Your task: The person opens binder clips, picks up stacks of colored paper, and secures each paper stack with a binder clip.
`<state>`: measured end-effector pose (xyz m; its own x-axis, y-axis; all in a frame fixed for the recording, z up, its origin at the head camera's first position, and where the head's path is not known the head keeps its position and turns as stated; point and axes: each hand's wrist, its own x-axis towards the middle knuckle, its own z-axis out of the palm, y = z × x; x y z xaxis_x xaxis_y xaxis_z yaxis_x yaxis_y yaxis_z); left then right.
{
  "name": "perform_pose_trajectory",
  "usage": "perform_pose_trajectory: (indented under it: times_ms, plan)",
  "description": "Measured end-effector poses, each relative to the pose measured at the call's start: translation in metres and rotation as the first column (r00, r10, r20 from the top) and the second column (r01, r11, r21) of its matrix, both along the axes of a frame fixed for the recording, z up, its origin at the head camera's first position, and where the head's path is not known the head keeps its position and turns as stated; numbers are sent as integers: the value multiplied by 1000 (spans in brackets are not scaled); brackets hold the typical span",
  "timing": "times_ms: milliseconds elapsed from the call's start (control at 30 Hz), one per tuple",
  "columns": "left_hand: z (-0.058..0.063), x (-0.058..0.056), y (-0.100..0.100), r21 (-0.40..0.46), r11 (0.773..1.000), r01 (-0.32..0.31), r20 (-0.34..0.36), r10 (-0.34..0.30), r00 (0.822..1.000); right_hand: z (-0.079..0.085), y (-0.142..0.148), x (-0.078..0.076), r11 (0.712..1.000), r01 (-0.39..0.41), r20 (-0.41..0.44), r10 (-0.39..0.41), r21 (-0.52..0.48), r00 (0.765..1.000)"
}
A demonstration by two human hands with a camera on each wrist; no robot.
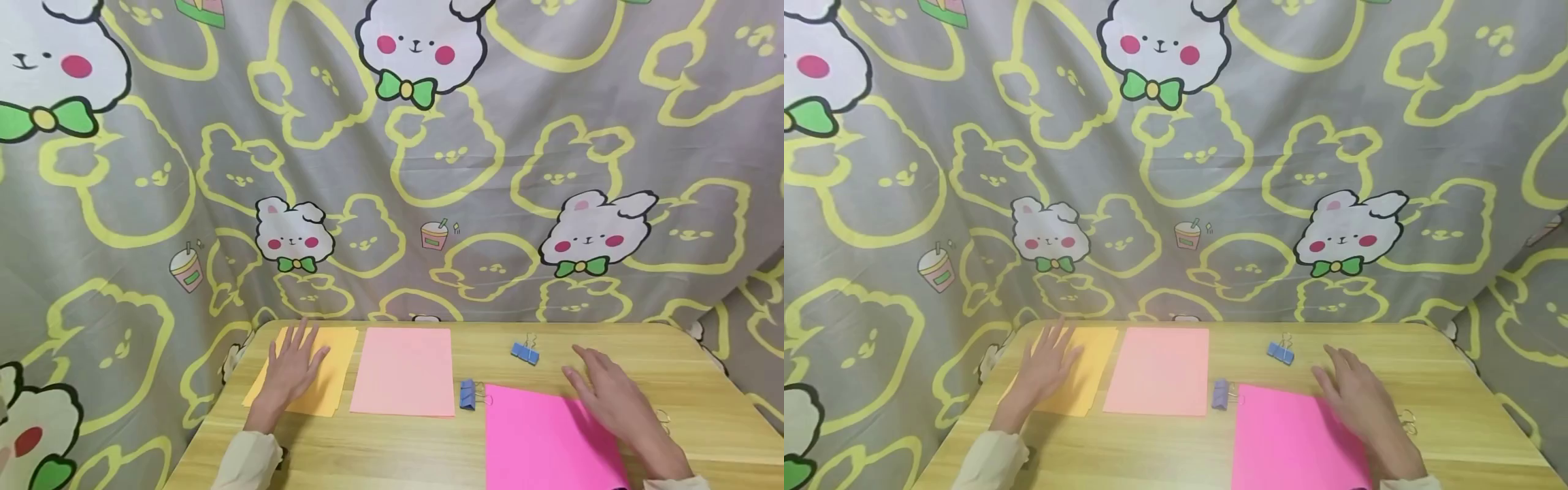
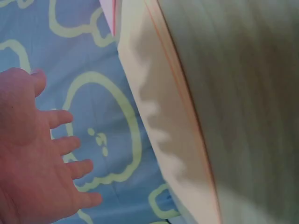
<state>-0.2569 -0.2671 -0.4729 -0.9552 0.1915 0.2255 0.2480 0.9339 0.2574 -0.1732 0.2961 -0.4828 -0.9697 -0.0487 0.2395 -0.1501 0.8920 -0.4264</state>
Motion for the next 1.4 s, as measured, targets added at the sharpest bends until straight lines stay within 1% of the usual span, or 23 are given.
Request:
perform_pose_trajectory:
  times_ms: [67,200,300,367,500,567,700,767,900,1033,1133,1267,1400]
  plan:
    - [-2,0,-2,17,1000,-16,37,15,999,4,-8,-1,999,-6,25,7,-40,1000]
    - [-5,0,-4,75,996,-39,109,30,994,9,-23,-3,994,-21,14,23,-108,1000]
    - [-2,0,-2,119,992,-43,141,26,990,12,-32,-5,990,-22,5,23,-140,1000]
    - [0,1,-1,121,991,-59,157,39,987,14,-38,-8,987,-34,10,36,-158,999]
    - [4,2,0,116,989,-88,192,64,979,16,-50,-15,979,-59,62,73,-197,995]
    - [5,1,-1,124,988,-94,215,66,974,18,-57,-17,974,-66,98,89,-216,991]
    - [3,0,-7,122,984,-127,280,89,956,19,-73,-22,968,-76,159,116,-239,980]
    - [2,0,-12,119,981,-150,301,108,947,18,-81,-25,965,-76,187,125,-252,974]
    - [3,2,-21,116,972,-203,323,157,933,13,-95,-27,965,-63,216,121,-256,969]
    - [6,9,-19,119,956,-270,344,215,914,4,-104,-22,966,-77,210,131,-245,969]
    - [4,15,-18,111,948,-298,354,243,903,-1,-111,-19,968,-81,211,132,-238,969]
    - [-5,18,-25,94,946,-311,352,261,899,-5,-122,-17,973,-73,212,121,-221,970]
    - [-9,15,-27,116,941,-319,349,262,900,-5,-131,-17,978,-79,180,115,-193,977]
